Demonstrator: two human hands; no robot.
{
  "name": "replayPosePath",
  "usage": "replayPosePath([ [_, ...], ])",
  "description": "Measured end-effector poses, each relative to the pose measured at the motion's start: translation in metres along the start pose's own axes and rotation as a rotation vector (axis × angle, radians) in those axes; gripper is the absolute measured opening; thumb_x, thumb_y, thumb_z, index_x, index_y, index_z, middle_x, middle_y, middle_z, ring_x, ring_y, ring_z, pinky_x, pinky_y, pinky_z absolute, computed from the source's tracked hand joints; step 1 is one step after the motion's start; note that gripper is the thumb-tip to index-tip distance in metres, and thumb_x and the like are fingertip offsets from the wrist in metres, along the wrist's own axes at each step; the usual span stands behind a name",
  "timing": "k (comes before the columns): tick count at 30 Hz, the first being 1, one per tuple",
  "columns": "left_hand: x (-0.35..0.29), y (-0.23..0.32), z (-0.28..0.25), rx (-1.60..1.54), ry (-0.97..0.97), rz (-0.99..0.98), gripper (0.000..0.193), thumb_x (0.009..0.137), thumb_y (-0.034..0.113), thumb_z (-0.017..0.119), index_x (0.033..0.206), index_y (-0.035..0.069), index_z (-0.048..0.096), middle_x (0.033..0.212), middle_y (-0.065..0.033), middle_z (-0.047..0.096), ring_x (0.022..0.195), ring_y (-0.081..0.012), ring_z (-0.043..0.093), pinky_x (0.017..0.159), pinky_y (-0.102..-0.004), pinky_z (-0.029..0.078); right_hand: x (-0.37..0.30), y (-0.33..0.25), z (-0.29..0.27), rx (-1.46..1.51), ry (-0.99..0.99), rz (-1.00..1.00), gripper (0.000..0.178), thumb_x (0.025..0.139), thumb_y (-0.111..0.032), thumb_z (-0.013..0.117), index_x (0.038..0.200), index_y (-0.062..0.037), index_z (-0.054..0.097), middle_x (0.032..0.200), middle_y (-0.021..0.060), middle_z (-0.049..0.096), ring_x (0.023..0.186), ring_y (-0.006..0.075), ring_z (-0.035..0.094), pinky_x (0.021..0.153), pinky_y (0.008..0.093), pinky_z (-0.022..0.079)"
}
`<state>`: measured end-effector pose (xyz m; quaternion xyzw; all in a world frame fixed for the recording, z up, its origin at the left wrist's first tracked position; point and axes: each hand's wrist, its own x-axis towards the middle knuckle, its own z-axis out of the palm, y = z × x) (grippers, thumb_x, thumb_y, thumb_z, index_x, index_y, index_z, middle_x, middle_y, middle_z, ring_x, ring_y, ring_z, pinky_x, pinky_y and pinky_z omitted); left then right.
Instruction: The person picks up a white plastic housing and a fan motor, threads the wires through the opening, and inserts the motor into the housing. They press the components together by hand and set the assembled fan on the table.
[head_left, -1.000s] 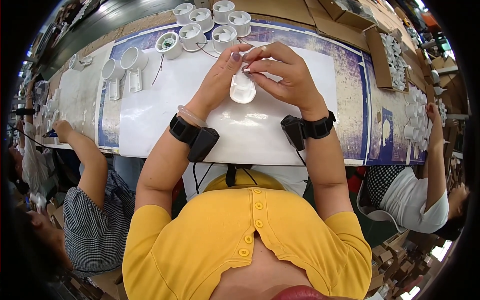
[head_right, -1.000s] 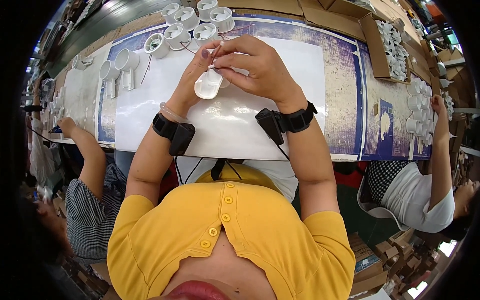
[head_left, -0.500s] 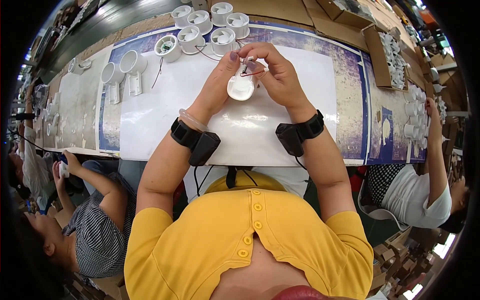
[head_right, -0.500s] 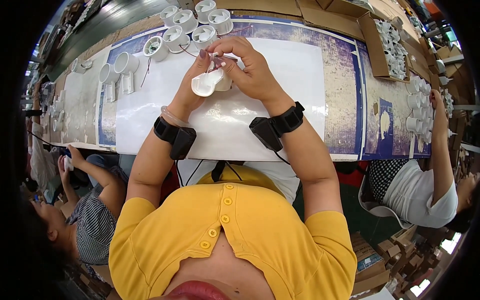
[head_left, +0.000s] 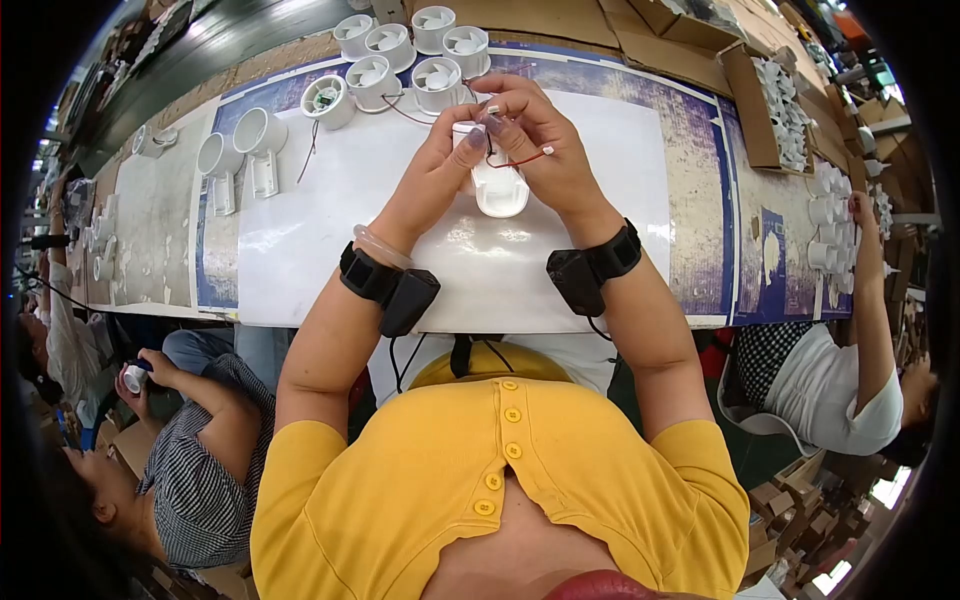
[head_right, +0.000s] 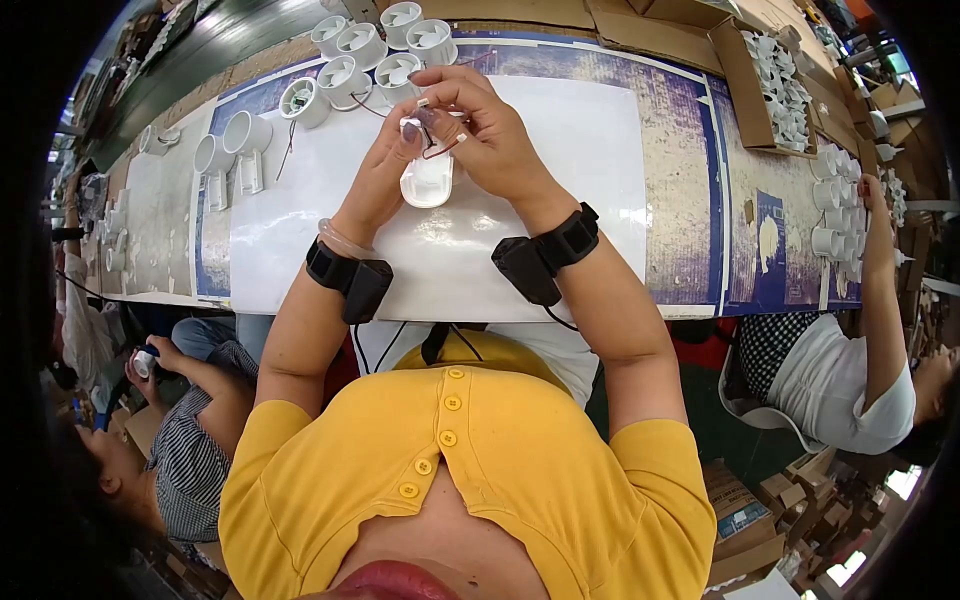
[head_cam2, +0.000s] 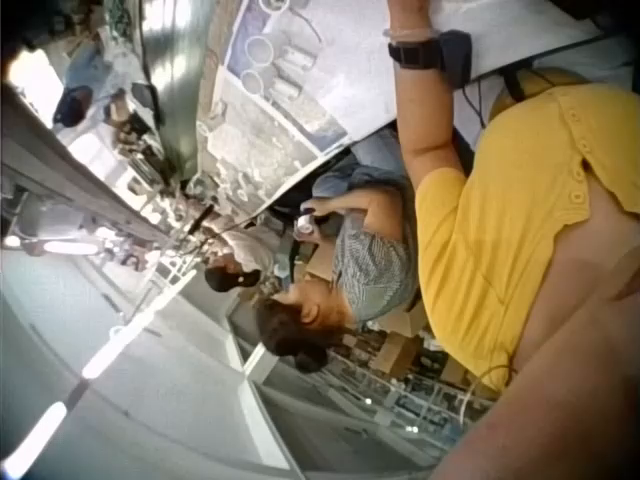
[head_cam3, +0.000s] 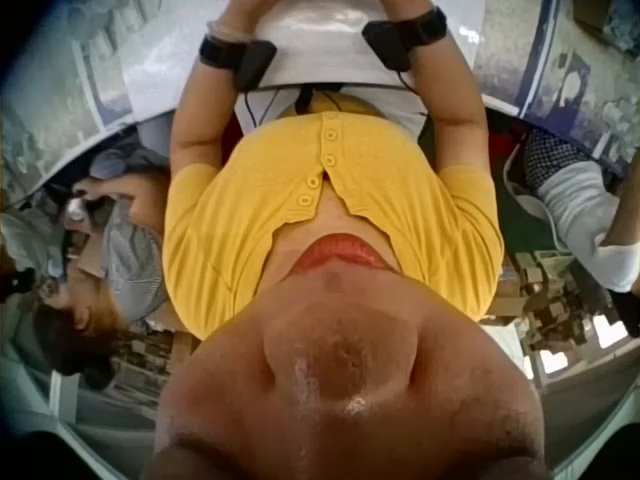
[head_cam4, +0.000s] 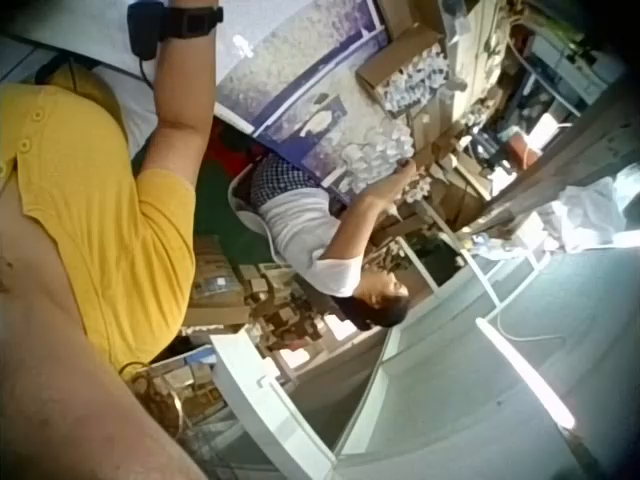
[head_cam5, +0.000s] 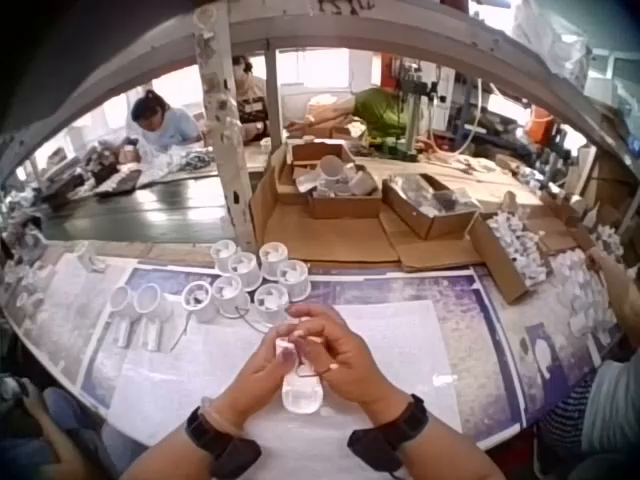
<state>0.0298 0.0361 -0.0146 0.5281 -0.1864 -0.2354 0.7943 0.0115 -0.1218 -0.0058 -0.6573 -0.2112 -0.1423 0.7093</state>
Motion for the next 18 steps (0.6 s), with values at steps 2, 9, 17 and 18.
replayPosePath([
  [2,0.0,0.004,-0.005,-0.018,-0.07,-0.022,0.043,0.099,0.032,0.051,0.13,0.006,0.04,0.113,-0.0057,0.054,0.098,-0.0096,0.056,0.081,-0.0222,0.047,0.0,0.0,-0.001,-0.086,-0.018,-0.008,0.01,0.094,-0.011,0.058,0.102,-0.0061,0.062,0.124,0.0075,0.053,0.107,0.0133,0.053,0.087,0.0252,0.045],
  [9,0.001,0.003,-0.006,-0.131,-0.095,-0.03,0.035,0.095,0.018,0.056,0.125,0.006,0.044,0.111,-0.0062,0.057,0.099,-0.009,0.057,0.079,-0.0229,0.048,0.001,-0.007,-0.005,-0.201,-0.023,-0.042,0.016,0.09,-0.008,0.061,0.105,-0.0069,0.064,0.121,0.0101,0.055,0.112,0.0196,0.052,0.096,0.0325,0.041],
  [17,0.005,0.0,-0.014,-0.101,-0.059,0.003,0.024,0.092,0.009,0.051,0.115,0.004,0.05,0.105,-0.0052,0.061,0.094,-0.0085,0.058,0.08,-0.0227,0.049,0.006,-0.052,-0.025,-0.196,-0.274,-0.093,0.019,0.087,-0.007,0.062,0.105,-0.0047,0.068,0.117,0.0107,0.058,0.105,0.0212,0.053,0.098,0.0352,0.039],
  [18,0.004,-0.001,-0.017,-0.088,-0.073,-0.005,0.023,0.092,0.009,0.051,0.115,0.004,0.05,0.105,-0.0049,0.061,0.092,-0.0085,0.058,0.08,-0.0224,0.048,0.005,-0.054,-0.025,-0.19,-0.371,-0.076,0.019,0.087,-0.008,0.062,0.104,-0.0038,0.069,0.117,0.0109,0.059,0.103,0.0205,0.054,0.097,0.0344,0.04],
])
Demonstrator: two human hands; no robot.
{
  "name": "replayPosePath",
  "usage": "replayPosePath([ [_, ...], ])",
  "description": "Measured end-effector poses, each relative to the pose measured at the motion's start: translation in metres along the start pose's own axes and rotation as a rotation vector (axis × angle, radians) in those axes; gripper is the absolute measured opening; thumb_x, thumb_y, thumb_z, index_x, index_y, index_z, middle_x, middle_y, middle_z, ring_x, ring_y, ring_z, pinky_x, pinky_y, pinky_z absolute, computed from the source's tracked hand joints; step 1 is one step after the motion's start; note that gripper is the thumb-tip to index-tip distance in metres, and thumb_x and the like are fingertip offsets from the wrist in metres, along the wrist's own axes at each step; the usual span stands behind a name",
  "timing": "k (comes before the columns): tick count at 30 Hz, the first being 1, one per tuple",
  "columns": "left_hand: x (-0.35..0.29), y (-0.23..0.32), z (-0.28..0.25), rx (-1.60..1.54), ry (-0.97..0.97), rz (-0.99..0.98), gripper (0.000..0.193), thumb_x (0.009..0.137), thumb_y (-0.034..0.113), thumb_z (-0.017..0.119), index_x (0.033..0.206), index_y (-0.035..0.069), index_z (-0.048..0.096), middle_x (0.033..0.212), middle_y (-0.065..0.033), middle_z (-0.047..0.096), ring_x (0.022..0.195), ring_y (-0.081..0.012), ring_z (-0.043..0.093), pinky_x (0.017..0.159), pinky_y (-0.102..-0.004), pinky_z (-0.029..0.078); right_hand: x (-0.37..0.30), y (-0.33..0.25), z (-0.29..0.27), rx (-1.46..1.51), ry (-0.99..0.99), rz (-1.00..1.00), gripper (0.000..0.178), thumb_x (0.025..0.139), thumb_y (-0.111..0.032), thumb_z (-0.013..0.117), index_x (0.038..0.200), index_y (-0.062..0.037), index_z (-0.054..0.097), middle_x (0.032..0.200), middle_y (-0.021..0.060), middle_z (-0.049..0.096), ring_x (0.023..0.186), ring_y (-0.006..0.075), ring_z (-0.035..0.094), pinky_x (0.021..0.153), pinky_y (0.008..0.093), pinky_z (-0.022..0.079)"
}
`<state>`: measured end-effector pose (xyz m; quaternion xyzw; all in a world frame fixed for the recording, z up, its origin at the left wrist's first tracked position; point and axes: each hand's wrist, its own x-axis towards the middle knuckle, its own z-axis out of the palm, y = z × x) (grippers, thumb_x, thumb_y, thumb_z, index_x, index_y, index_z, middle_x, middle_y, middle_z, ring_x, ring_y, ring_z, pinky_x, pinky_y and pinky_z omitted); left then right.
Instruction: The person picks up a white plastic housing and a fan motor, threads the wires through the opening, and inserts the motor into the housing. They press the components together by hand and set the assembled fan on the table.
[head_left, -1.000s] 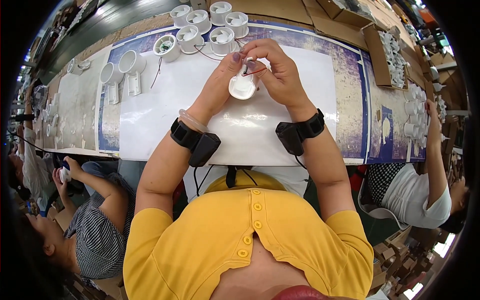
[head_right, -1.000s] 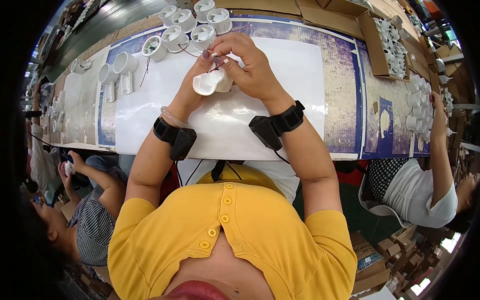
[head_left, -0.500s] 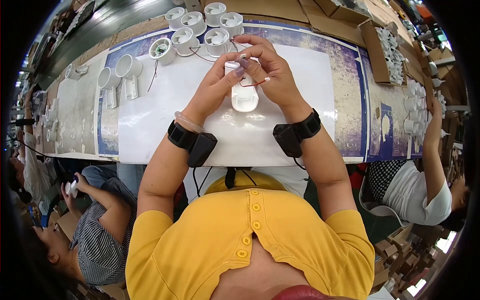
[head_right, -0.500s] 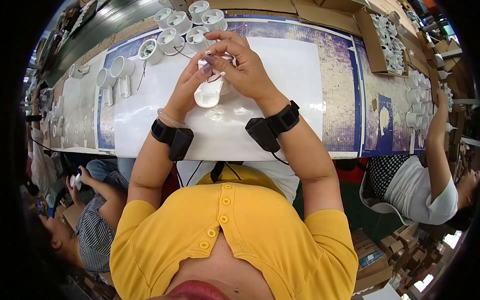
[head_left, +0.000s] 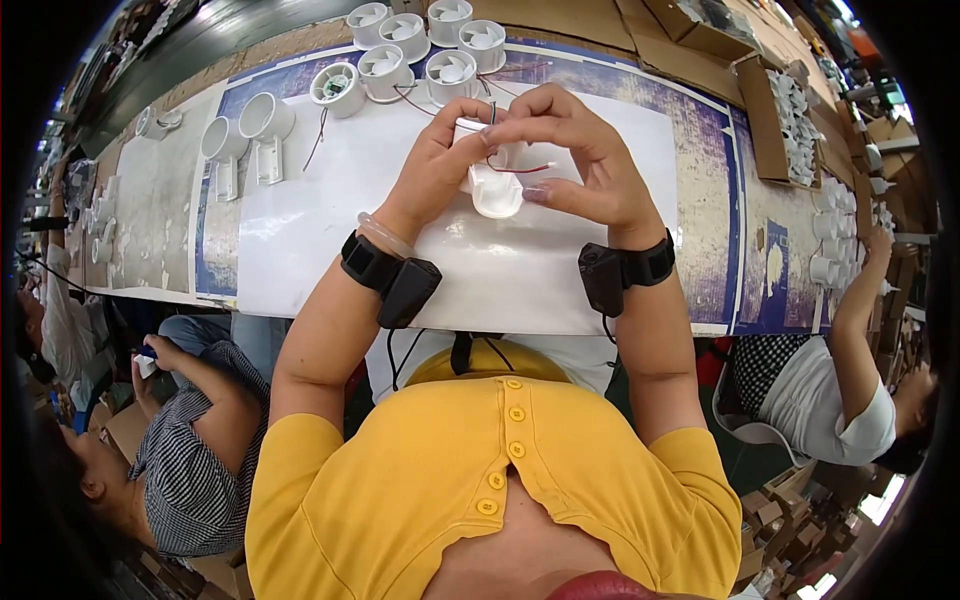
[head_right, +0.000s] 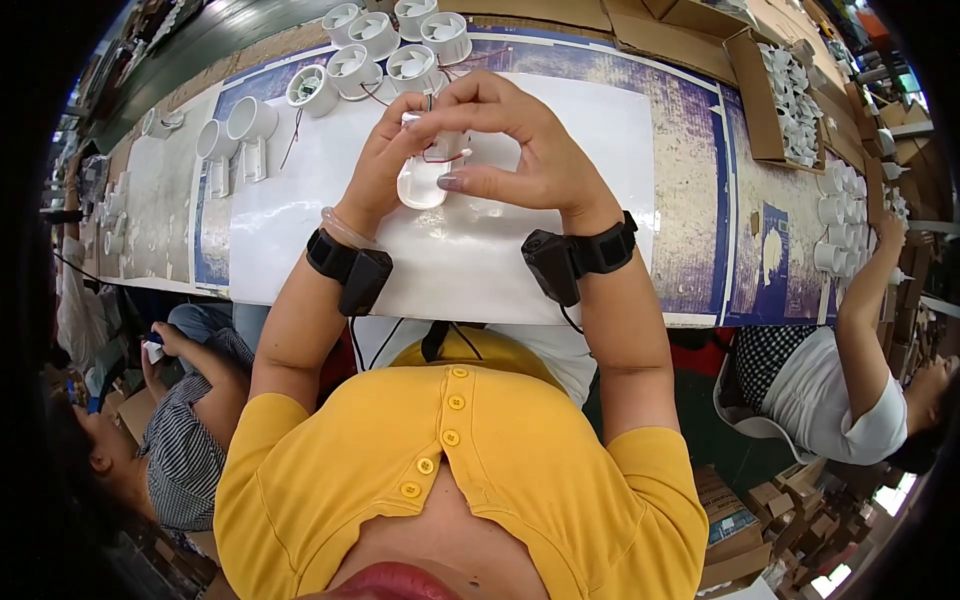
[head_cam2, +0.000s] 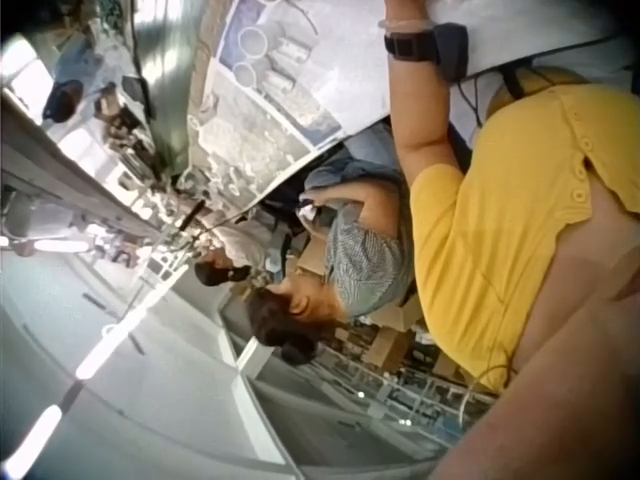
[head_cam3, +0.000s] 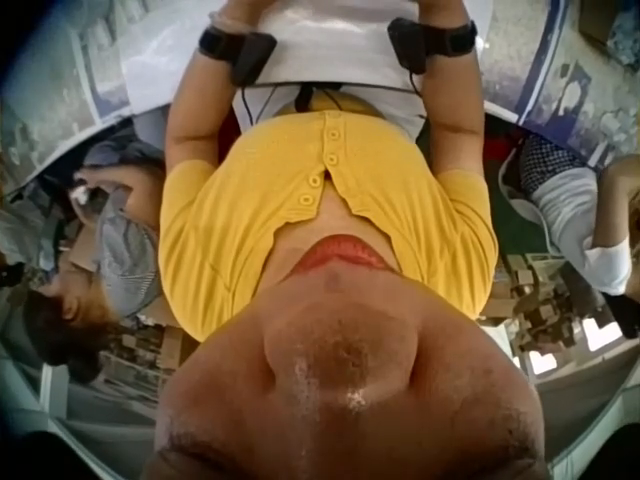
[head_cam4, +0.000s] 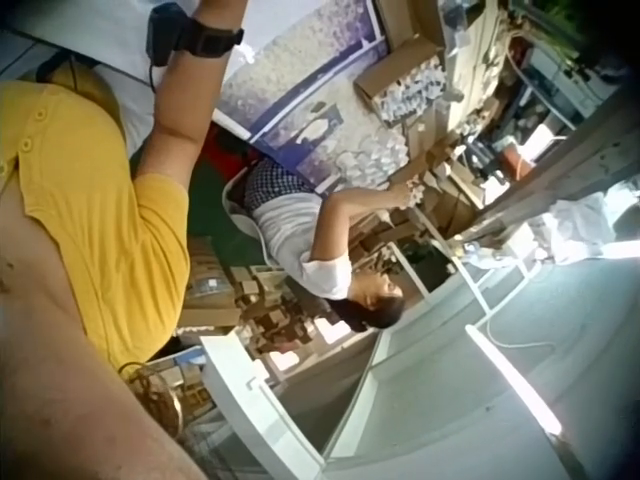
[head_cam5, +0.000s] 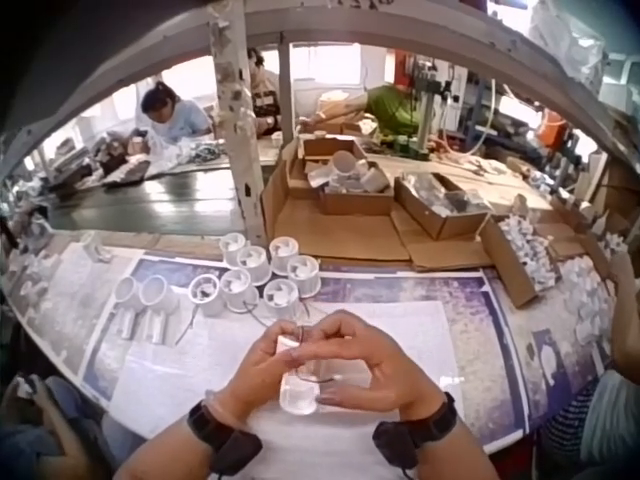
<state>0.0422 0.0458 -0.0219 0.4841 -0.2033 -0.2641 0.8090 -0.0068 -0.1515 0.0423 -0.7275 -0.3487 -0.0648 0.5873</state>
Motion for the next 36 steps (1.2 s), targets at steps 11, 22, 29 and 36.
replayPosePath([
  [11,0.002,-0.011,0.004,0.115,0.002,0.043,0.018,0.096,0.015,0.051,0.112,0.006,0.052,0.096,-0.0014,0.061,0.085,-0.0058,0.056,0.073,-0.0214,0.047,0.002,0.009,0.03,0.212,0.263,0.16,0.021,0.095,-0.016,0.057,0.095,0.0018,0.068,0.081,0.0064,0.065,0.07,0.0114,0.059,0.064,0.0221,0.048],
  [22,0.003,-0.017,0.014,0.032,-0.052,0.156,0.025,0.101,0.027,0.045,0.109,0.005,0.053,0.098,-0.0036,0.059,0.088,-0.0092,0.055,0.077,-0.0245,0.046,0.006,0.012,0.027,0.324,0.455,0.32,0.024,0.096,-0.019,0.057,0.098,0.0011,0.07,0.079,0.005,0.065,0.064,0.009,0.056,0.057,0.0212,0.046],
  [29,0.0,-0.005,0.02,0.233,-0.057,0.041,0.046,0.103,0.042,0.033,0.11,0.002,0.053,0.109,-0.0093,0.059,0.089,-0.0121,0.056,0.08,-0.0261,0.046,0.003,0.021,0.025,0.204,0.46,0.28,0.022,0.094,-0.019,0.06,0.097,-0.0013,0.072,0.086,0.0038,0.066,0.068,0.0092,0.055,0.062,0.0222,0.046],
  [36,-0.001,-0.008,0.014,0.119,-0.093,-0.01,0.033,0.096,0.028,0.043,0.115,0.001,0.05,0.114,-0.0114,0.059,0.09,-0.0121,0.057,0.08,-0.0251,0.046,0.006,0.018,0.023,0.076,0.449,0.126,0.02,0.092,-0.02,0.061,0.096,-0.0049,0.073,0.092,0.0053,0.068,0.087,0.0123,0.057,0.077,0.0239,0.047],
])
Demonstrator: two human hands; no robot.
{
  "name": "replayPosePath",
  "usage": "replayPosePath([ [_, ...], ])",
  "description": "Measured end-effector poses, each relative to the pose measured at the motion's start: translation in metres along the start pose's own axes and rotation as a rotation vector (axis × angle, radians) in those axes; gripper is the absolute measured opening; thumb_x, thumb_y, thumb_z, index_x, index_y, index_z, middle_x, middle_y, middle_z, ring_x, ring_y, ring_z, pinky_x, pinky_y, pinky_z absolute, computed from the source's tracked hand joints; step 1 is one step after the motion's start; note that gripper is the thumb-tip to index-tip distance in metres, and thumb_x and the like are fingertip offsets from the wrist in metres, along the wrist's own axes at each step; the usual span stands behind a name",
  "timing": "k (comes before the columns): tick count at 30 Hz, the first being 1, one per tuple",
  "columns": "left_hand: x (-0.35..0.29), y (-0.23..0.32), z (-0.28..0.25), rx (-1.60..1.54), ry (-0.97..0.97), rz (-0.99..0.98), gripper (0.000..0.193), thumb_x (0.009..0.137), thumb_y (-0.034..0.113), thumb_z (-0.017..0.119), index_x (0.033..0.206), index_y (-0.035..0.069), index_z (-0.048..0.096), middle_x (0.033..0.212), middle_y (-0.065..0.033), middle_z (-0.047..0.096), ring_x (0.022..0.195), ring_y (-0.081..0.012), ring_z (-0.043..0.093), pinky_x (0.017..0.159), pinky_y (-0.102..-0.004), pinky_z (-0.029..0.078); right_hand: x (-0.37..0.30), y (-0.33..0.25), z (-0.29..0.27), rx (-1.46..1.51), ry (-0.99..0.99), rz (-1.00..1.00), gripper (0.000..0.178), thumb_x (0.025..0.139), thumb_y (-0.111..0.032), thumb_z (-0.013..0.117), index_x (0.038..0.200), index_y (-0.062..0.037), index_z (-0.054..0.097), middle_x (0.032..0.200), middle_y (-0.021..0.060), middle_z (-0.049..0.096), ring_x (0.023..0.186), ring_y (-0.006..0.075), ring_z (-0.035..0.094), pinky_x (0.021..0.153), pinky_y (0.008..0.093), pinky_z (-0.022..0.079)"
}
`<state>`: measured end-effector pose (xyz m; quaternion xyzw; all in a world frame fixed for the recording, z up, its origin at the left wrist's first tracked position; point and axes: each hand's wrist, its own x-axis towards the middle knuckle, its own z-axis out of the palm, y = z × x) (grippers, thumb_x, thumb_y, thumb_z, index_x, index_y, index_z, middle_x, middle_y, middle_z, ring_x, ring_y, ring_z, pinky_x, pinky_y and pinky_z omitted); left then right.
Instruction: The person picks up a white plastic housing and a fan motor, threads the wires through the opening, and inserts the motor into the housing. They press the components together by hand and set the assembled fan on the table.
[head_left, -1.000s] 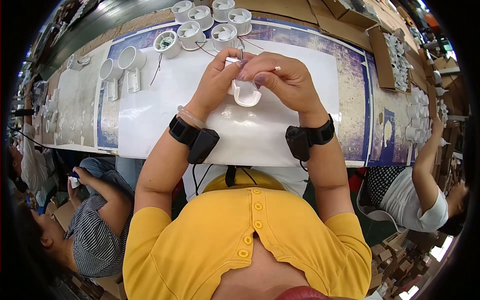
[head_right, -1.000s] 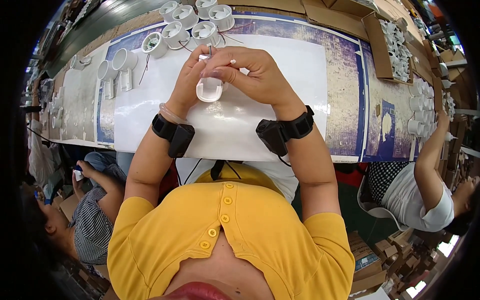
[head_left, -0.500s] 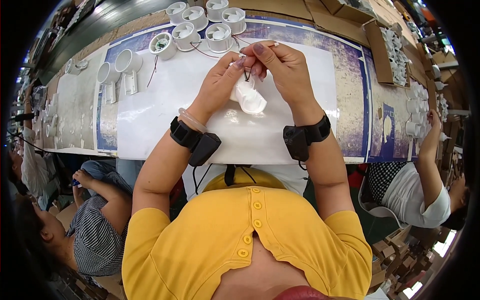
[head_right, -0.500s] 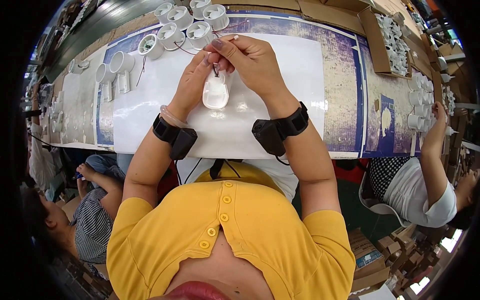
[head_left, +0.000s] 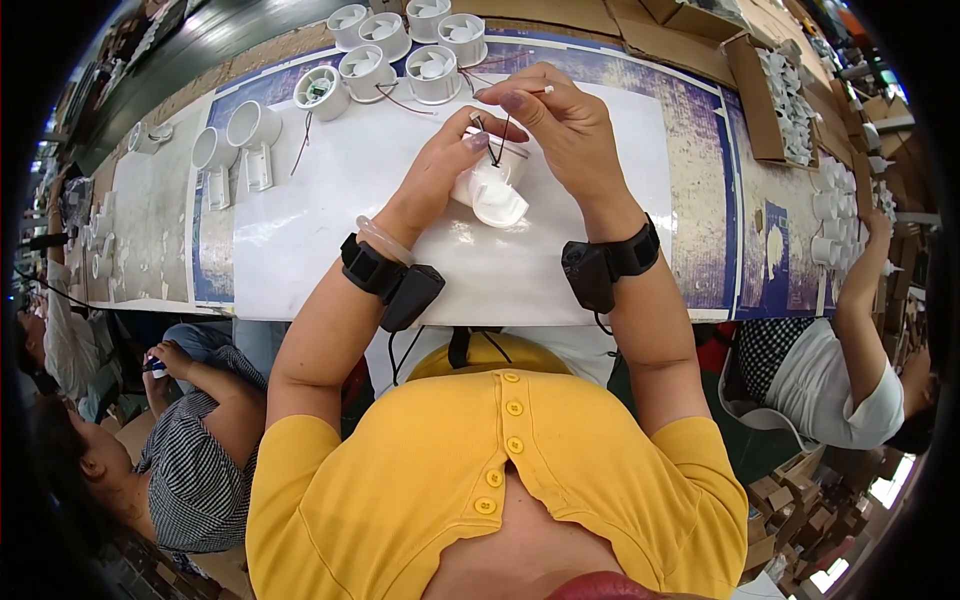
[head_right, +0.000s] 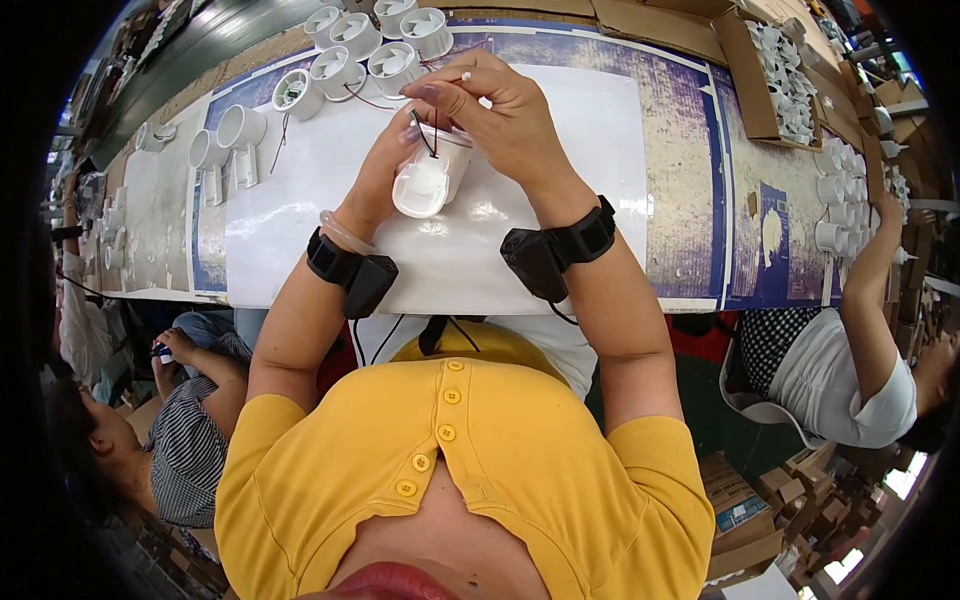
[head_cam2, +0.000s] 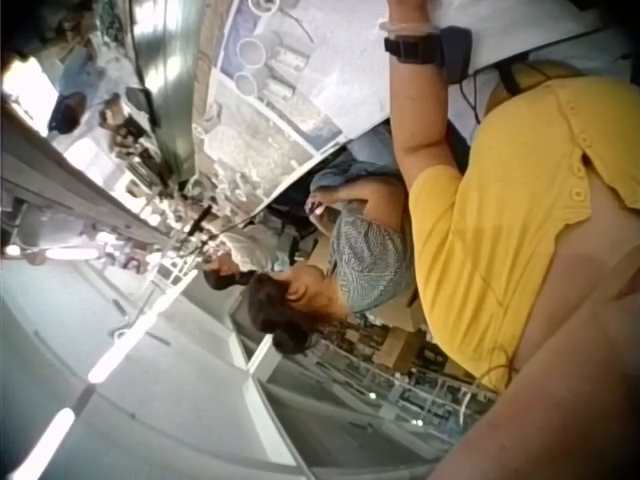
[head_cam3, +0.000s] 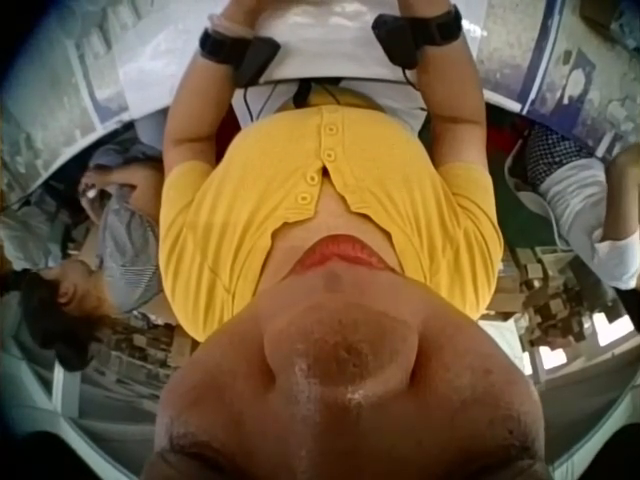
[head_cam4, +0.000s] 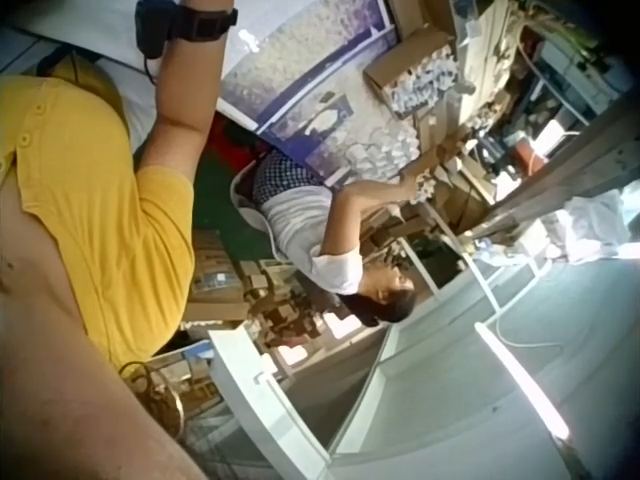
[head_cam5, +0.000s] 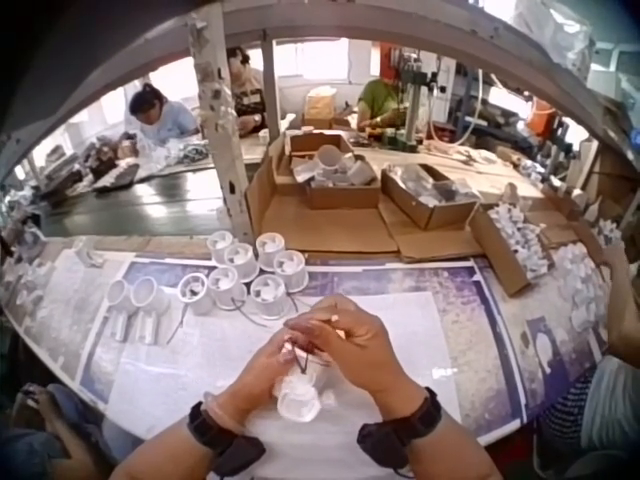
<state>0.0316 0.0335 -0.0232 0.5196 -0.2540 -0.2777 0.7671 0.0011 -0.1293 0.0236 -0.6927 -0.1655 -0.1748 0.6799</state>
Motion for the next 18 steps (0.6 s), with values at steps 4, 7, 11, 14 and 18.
replayPosePath([
  [4,-0.003,0.009,0.008,-0.038,0.025,-0.059,0.034,0.089,0.02,0.046,0.118,0.002,0.048,0.112,-0.0106,0.059,0.09,-0.0117,0.057,0.078,-0.0242,0.046,0.0,0.001,-0.006,0.124,-0.099,0.117,0.023,0.094,-0.023,0.059,0.101,-0.0049,0.072,0.099,0.0058,0.068,0.094,0.014,0.059,0.083,0.0243,0.046],
  [7,-0.003,0.008,0.006,-0.038,0.046,-0.084,0.035,0.087,0.019,0.048,0.118,0.002,0.047,0.109,-0.0094,0.059,0.09,-0.0117,0.058,0.077,-0.024,0.047,-0.001,-0.003,-0.006,0.174,-0.138,0.254,0.024,0.095,-0.023,0.058,0.107,-0.005,0.069,0.106,0.0059,0.066,0.099,0.0147,0.058,0.087,0.0258,0.046],
  [11,-0.002,-0.006,-0.007,-0.049,0.041,-0.054,0.044,0.09,0.023,0.05,0.126,0.001,0.04,0.111,-0.0094,0.057,0.097,-0.0144,0.058,0.082,-0.026,0.047,-0.002,0.002,-0.003,0.065,-0.177,0.257,0.025,0.095,-0.021,0.057,0.113,-0.0049,0.066,0.116,0.0057,0.063,0.105,0.0146,0.057,0.09,0.0274,0.045],
  [14,0.001,-0.001,-0.006,-0.021,0.018,0.015,0.062,0.093,0.028,0.053,0.142,-0.002,0.028,0.122,-0.0115,0.053,0.109,-0.0191,0.057,0.09,-0.0294,0.048,-0.002,0.003,-0.001,-0.053,-0.183,0.231,0.025,0.095,-0.018,0.058,0.115,-0.005,0.064,0.121,0.0055,0.06,0.107,0.0142,0.056,0.092,0.0279,0.044],
  [18,-0.001,0.003,0.003,-0.105,0.153,0.001,0.04,0.092,0.024,0.046,0.125,0.002,0.044,0.102,-0.0062,0.058,0.092,-0.0113,0.059,0.08,-0.0255,0.048,-0.002,0.007,-0.002,-0.056,-0.183,0.308,0.025,0.094,-0.017,0.059,0.116,-0.005,0.064,0.126,0.0058,0.058,0.108,0.0137,0.055,0.095,0.0276,0.043],
])
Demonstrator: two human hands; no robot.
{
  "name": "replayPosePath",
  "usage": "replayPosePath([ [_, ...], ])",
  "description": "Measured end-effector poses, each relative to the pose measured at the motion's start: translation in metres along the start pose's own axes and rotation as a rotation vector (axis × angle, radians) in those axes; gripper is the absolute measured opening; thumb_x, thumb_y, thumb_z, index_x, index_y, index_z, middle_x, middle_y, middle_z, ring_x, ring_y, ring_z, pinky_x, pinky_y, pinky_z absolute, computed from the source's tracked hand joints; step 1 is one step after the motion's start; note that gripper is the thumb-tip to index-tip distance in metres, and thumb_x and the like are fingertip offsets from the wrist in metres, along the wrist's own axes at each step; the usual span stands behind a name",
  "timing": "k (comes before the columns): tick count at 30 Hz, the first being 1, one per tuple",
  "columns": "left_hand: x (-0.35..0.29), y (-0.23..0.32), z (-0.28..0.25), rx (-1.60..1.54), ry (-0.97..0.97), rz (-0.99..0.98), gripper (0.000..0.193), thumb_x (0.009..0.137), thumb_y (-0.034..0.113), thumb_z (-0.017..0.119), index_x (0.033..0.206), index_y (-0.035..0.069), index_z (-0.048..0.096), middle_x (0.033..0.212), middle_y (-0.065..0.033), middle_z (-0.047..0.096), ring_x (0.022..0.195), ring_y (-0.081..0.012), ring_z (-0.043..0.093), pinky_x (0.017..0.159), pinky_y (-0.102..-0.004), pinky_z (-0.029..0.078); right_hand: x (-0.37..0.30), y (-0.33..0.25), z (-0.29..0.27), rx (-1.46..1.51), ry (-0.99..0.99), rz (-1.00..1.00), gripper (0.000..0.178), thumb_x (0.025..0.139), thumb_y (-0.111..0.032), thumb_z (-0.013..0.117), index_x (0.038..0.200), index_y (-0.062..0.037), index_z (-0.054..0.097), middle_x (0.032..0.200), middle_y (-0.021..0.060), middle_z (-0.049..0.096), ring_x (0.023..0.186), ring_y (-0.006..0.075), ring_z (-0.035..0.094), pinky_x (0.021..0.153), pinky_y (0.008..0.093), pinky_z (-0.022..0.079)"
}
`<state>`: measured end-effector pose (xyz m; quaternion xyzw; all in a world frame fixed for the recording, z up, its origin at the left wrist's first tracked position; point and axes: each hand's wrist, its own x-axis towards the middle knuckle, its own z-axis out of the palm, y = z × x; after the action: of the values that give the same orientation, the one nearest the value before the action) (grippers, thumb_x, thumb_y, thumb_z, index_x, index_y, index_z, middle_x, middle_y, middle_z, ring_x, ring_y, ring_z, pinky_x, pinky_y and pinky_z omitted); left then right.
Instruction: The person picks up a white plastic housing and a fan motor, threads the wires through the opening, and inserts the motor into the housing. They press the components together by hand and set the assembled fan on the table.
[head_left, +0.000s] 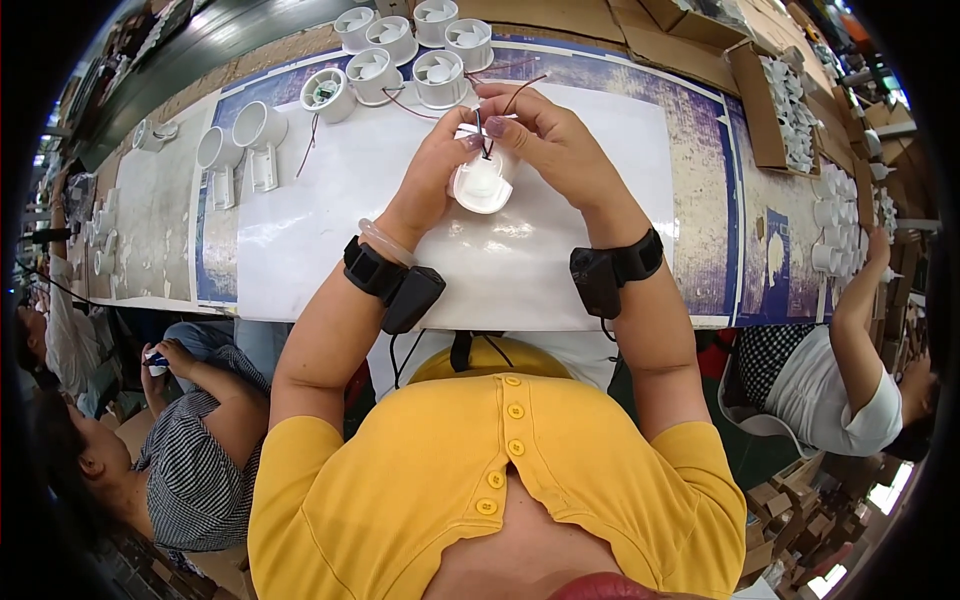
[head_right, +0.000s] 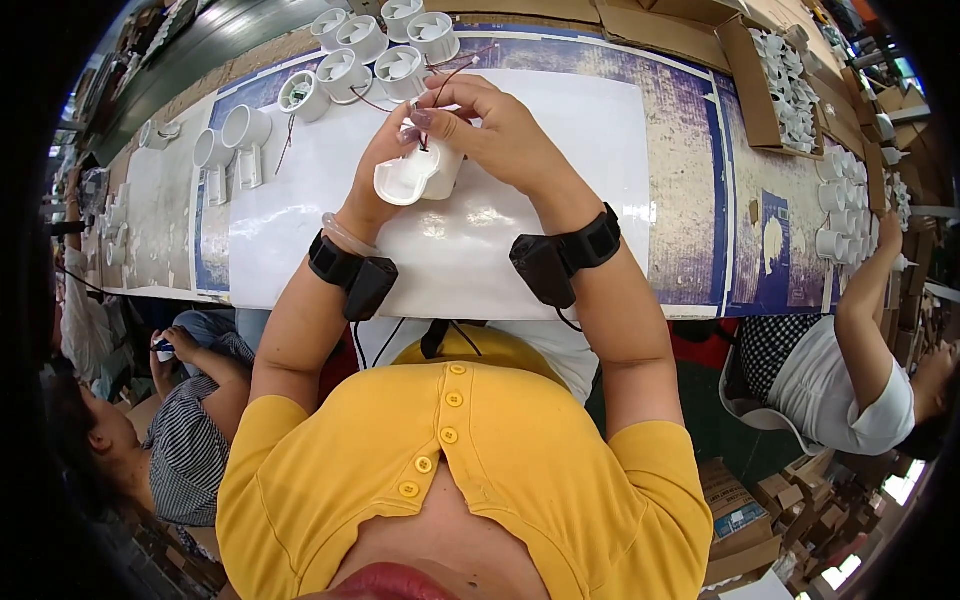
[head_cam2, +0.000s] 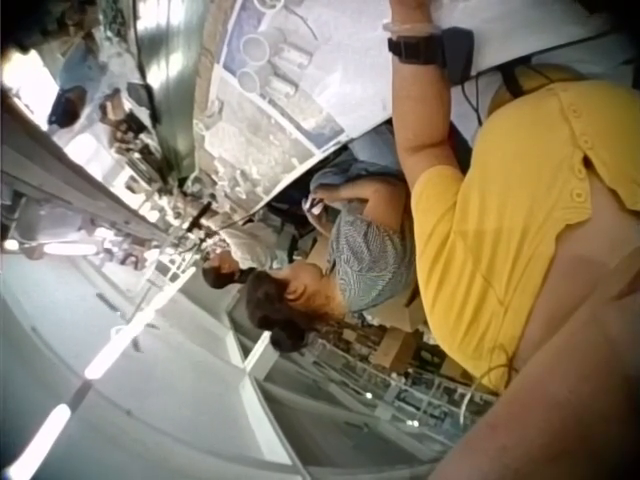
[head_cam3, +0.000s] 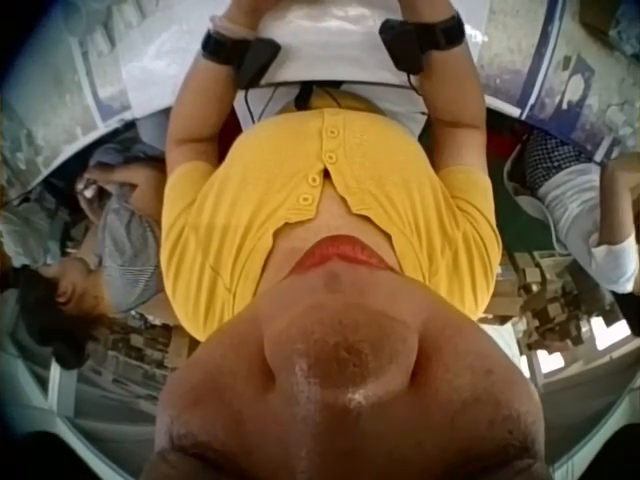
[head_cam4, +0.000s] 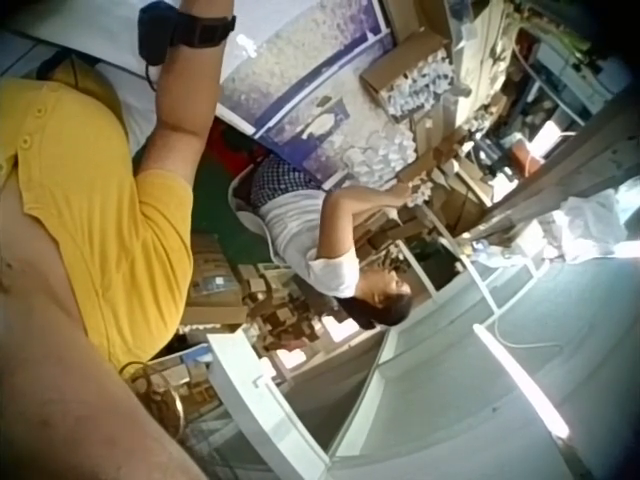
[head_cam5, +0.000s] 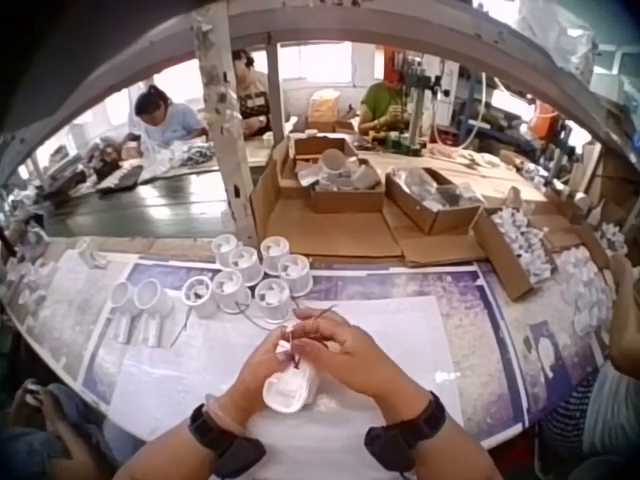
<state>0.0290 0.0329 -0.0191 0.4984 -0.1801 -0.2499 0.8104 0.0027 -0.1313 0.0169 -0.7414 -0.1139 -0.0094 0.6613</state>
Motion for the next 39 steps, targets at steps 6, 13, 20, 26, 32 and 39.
replayPosePath([
  [6,0.0,0.005,0.004,-0.019,0.003,-0.079,0.048,0.098,0.04,0.035,0.126,0.002,0.044,0.104,-0.0073,0.059,0.094,-0.0132,0.06,0.081,-0.0269,0.05,0.0,0.009,0.006,0.41,-0.071,0.115,0.028,0.09,-0.019,0.065,0.113,-0.0047,0.065,0.129,0.0071,0.057,0.108,0.0138,0.055,0.095,0.0266,0.042],
  [13,0.0,-0.003,-0.003,-0.095,-0.02,-0.103,0.073,0.095,0.065,0.024,0.125,0.002,0.045,0.108,-0.009,0.059,0.098,-0.0152,0.06,0.085,-0.0291,0.05,0.002,0.008,0.003,0.365,-0.093,0.084,0.019,0.089,-0.019,0.066,0.098,-0.002,0.065,0.127,0.0098,0.056,0.108,0.0153,0.054,0.091,0.0275,0.043],
  [20,0.001,-0.008,0.002,-0.037,0.086,-0.034,0.08,0.09,0.073,0.017,0.111,0.001,0.047,0.105,-0.01,0.059,0.097,-0.0138,0.059,0.084,-0.0285,0.049,-0.002,0.007,0.018,0.206,0.127,-0.176,0.017,0.09,-0.016,0.065,0.082,-0.0025,0.058,0.117,0.009,0.054,0.102,0.0159,0.052,0.088,0.028,0.041],
  [26,0.0,-0.005,0.007,0.315,0.0,0.401,0.082,0.077,0.074,0.051,0.117,0.002,0.044,0.107,-0.0099,0.056,0.101,-0.0201,0.057,0.089,-0.033,0.046,-0.001,0.007,0.015,0.21,0.146,-0.279,0.02,0.088,-0.012,0.066,0.076,-0.0044,0.052,0.108,0.0079,0.053,0.102,0.0181,0.051,0.088,0.0298,0.041],
  [32,-0.003,0.002,0.007,0.738,-0.044,0.528,0.089,0.056,0.051,0.087,0.121,0.007,0.045,0.111,-0.0109,0.056,0.105,-0.0281,0.055,0.09,-0.0364,0.046,0.001,0.007,0.007,0.114,0.178,-0.386,0.016,0.085,-0.009,0.069,0.078,-0.0043,0.055,0.107,0.0081,0.055,0.101,0.0188,0.053,0.088,0.0308,0.042],
  [39,0.0,0.009,0.011,0.836,-0.039,0.621,0.077,0.053,0.026,0.091,0.117,0.009,0.052,0.114,-0.0119,0.056,0.107,-0.0309,0.054,0.09,-0.0393,0.046,-0.002,0.003,0.006,0.083,0.203,-0.442,0.017,0.082,-0.004,0.072,0.078,-0.0048,0.055,0.107,0.0086,0.054,0.103,0.0196,0.052,0.091,0.0315,0.041],
])
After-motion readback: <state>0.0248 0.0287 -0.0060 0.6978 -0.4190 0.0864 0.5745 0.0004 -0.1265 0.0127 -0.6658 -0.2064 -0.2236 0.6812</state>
